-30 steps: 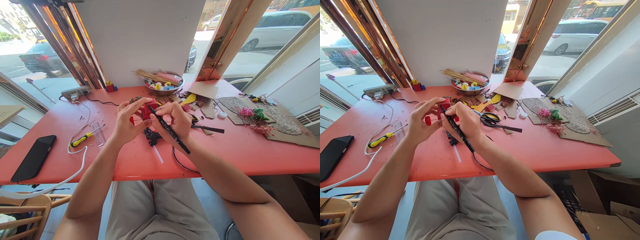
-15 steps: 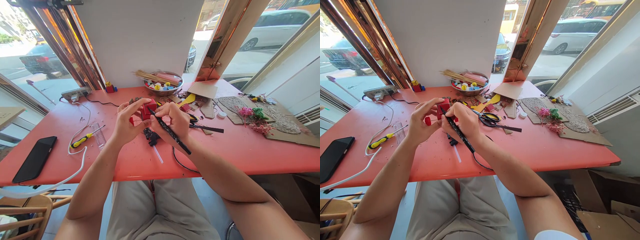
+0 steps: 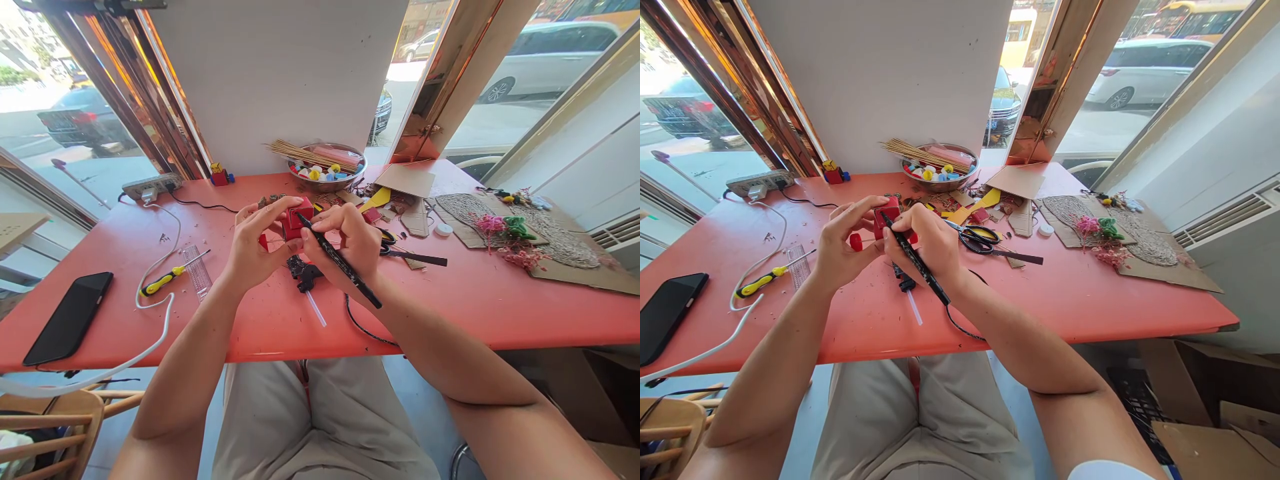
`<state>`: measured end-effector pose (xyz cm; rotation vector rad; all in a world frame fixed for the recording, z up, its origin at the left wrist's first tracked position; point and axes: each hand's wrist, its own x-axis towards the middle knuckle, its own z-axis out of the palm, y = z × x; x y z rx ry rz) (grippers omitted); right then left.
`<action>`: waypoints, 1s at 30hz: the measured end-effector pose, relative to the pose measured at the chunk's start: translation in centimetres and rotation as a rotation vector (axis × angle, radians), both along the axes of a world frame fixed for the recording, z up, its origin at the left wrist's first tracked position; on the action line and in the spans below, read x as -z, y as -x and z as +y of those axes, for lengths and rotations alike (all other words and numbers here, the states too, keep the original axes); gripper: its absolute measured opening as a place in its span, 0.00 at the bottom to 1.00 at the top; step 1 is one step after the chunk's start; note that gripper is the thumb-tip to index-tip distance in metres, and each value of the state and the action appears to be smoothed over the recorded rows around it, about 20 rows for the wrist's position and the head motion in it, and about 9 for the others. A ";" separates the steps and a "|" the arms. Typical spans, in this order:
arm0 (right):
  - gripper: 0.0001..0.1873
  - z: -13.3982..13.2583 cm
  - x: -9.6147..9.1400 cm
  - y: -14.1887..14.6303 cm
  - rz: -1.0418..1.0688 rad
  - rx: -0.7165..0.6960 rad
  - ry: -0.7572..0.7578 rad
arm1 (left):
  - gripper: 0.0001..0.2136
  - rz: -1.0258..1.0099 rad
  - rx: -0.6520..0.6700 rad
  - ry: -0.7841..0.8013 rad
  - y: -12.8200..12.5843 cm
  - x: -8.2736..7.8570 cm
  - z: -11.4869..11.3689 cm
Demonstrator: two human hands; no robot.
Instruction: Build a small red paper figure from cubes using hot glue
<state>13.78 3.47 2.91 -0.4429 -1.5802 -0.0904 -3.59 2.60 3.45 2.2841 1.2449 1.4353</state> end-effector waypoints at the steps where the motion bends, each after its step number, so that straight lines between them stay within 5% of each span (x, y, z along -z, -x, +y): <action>1: 0.12 0.0 0.0 0.0 0.006 -0.007 -0.006 | 0.22 0.001 -0.002 0.003 0.0 0.0 0.0; 20: 0.10 0.6 0.6 0.3 0.107 -0.016 0.017 | 0.23 -0.203 0.060 -0.012 0.6 0.9 1.3; 30: 0.12 0.5 0.5 0.3 0.109 -0.048 0.033 | 0.23 -0.125 0.025 0.012 0.4 0.6 0.7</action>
